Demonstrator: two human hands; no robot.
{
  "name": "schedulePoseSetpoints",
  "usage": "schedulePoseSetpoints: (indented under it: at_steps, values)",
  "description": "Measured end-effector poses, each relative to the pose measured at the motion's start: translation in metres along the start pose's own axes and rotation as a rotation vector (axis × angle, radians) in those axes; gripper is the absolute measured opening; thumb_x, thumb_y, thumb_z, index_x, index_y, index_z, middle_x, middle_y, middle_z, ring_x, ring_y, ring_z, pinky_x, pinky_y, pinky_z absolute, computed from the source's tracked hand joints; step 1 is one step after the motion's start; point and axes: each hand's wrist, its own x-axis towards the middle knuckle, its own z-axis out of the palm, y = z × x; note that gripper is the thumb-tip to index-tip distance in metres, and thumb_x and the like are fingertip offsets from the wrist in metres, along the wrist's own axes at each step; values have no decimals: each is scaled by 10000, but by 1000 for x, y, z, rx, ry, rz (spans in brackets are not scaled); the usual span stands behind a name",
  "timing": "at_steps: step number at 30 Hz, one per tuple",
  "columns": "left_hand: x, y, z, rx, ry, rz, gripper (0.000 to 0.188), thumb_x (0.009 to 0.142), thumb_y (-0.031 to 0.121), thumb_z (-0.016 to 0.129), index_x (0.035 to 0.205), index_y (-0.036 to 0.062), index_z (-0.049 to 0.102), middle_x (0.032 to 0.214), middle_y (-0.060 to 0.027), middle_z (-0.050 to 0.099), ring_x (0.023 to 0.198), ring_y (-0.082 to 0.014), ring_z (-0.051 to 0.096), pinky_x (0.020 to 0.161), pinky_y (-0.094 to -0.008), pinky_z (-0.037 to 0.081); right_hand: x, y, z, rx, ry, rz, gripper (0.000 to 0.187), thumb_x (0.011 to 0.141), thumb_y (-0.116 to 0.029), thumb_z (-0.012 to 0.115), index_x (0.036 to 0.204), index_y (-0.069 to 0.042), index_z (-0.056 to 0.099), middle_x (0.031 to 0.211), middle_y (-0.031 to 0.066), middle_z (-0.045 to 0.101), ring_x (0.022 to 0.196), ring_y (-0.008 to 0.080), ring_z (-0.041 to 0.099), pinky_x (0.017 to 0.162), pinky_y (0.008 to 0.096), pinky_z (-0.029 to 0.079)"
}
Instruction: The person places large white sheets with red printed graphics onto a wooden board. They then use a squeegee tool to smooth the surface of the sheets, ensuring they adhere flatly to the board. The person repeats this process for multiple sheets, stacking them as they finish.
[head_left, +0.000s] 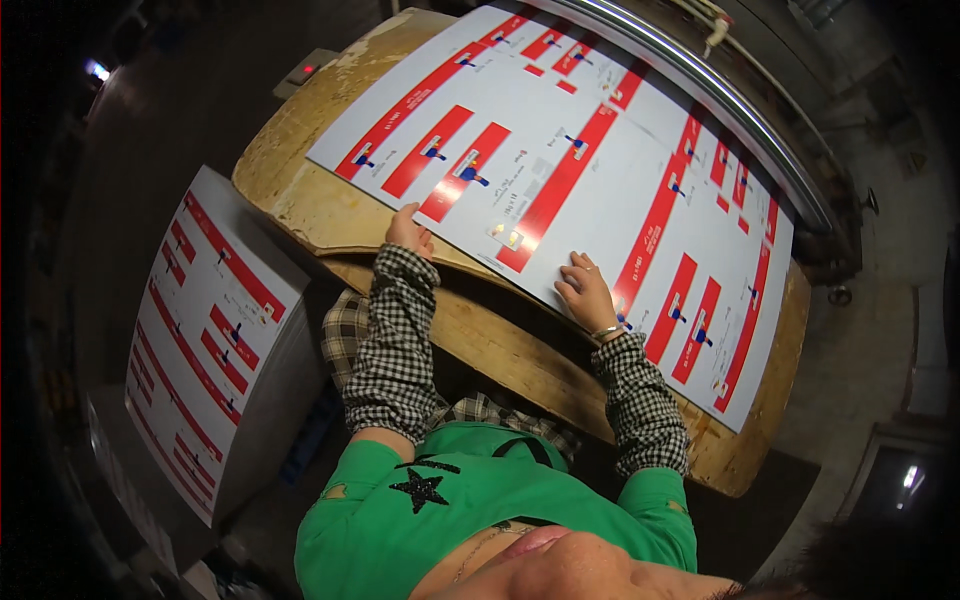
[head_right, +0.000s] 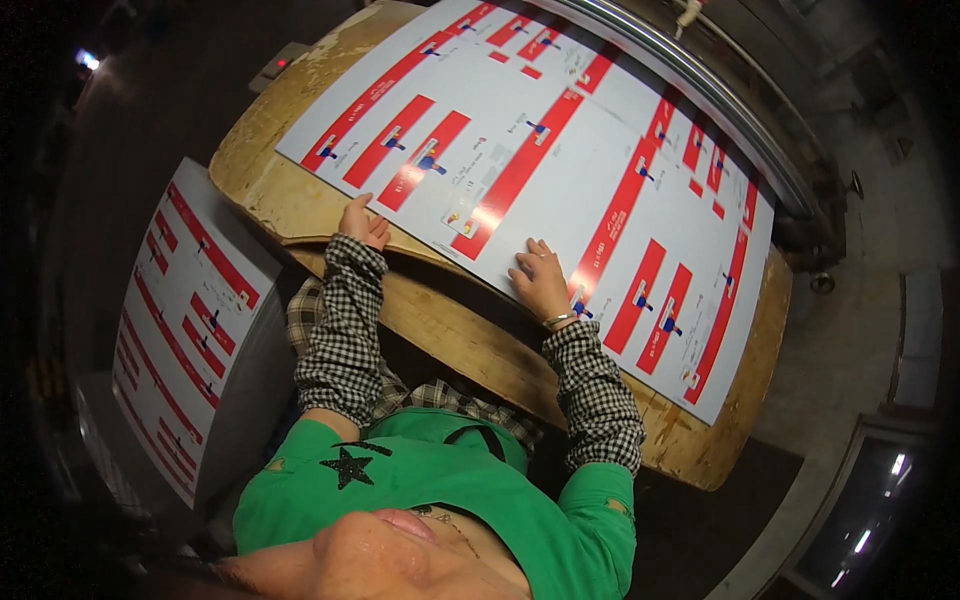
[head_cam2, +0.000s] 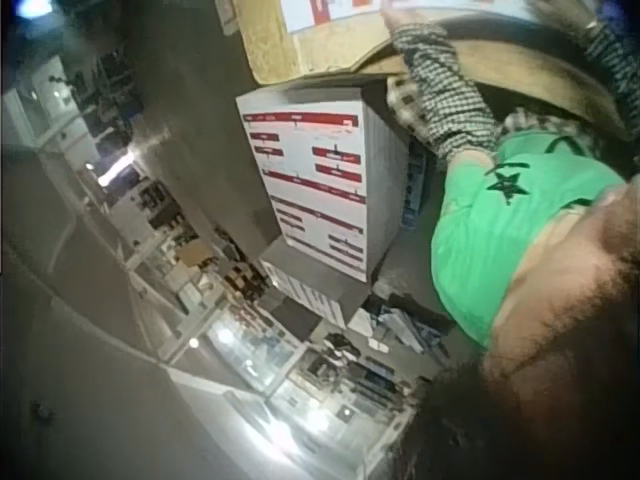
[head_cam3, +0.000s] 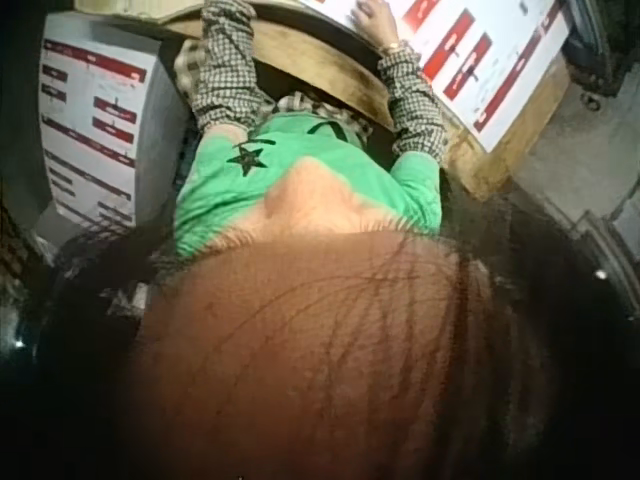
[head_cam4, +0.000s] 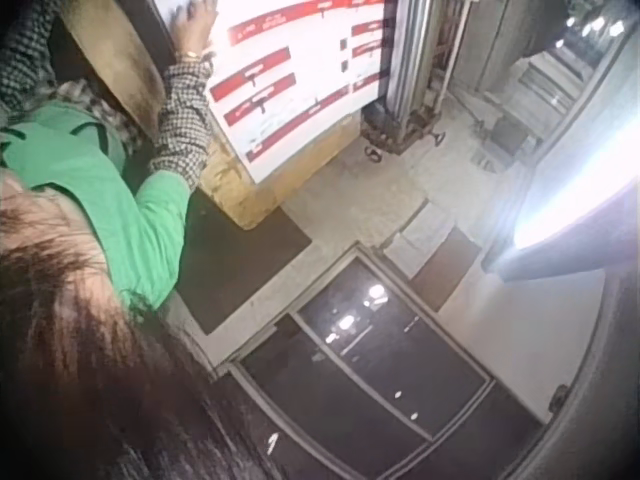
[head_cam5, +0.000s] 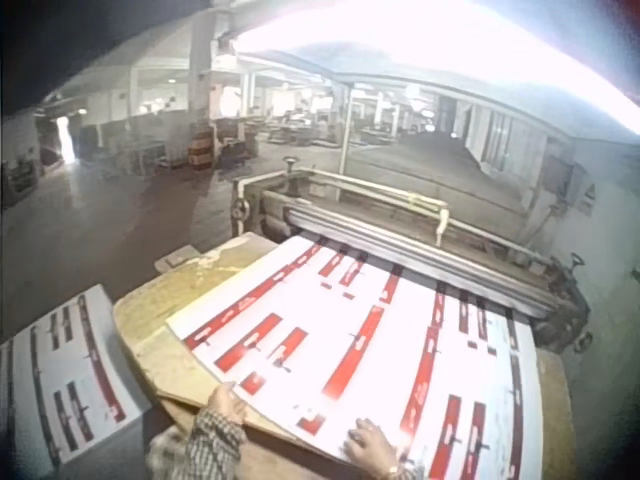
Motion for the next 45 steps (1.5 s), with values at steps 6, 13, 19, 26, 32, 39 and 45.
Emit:
schedulePoseSetpoints:
  at_steps: [6, 13, 19, 26, 32, 39, 45]
  values:
    - [51, 4, -12, 6, 43, -145, 401, 753, 341, 675, 942, 63, 456, 882, -40, 434, 875, -190, 411, 809, -334, 365, -10, -6, 0, -1, -77, -38, 507, 711, -264, 722, 1136, -27, 584, 1320, 227, 449, 1275, 426, 346, 1057, 476, 293]
    - [44, 11, -16, -158, -457, -66, 235, 819, 228, 628, 896, 12, 573, 878, -109, 613, 851, -234, 588, 781, -395, 487, -17, -40, -5, -317, -98, 155, 881, 716, -304, 740, 1411, -66, 253, 1421, 226, 290, 1339, 383, 253, 1081, 554, 209]
    - [19, -17, -7, -131, -754, -38, 202, 893, 162, 578, 1042, 29, 553, 1044, -101, 614, 899, -212, 618, 774, -346, 523, -1, -50, -27, -381, -126, 94, 596, 661, -171, 738, 1180, -21, 486, 1145, 204, 513, 1106, 331, 480, 876, 455, 414]
    - [-36, -114, 20, 160, -832, -312, 284, 858, 62, 597, 1133, 47, 532, 1059, -88, 628, 914, -199, 638, 717, -331, 570, 0, -52, -14, -483, -7, 11, 462, 626, -137, 723, 1041, -19, 555, 1011, 194, 559, 1003, 334, 533, 794, 428, 451]
    - [-1, -130, -7, 185, -796, -272, 222, 756, -22, 587, 971, -75, 584, 979, -129, 636, 871, -236, 643, 767, -349, 562, 19, -37, -35, -268, -197, 16, 249, 684, -171, 663, 875, -32, 583, 878, 195, 616, 847, 362, 605, 690, 445, 479]
    - [9, -163, -3, 90, -173, -28, 241, 796, 119, 571, 906, -93, 603, 770, -162, 624, 665, -261, 615, 685, -382, 528, 26, -79, -63, -189, -131, -137, 154, 711, -170, 609, 738, -32, 547, 684, 169, 582, 672, 356, 587, 601, 426, 461]
    - [-39, -128, 8, 381, -381, 31, 172, 821, 49, 498, 828, -121, 521, 733, -145, 575, 525, -175, 557, 501, -303, 529, 17, -55, -36, -104, -191, -29, 194, 698, -216, 606, 767, -35, 593, 754, 175, 601, 738, 367, 588, 671, 435, 473]
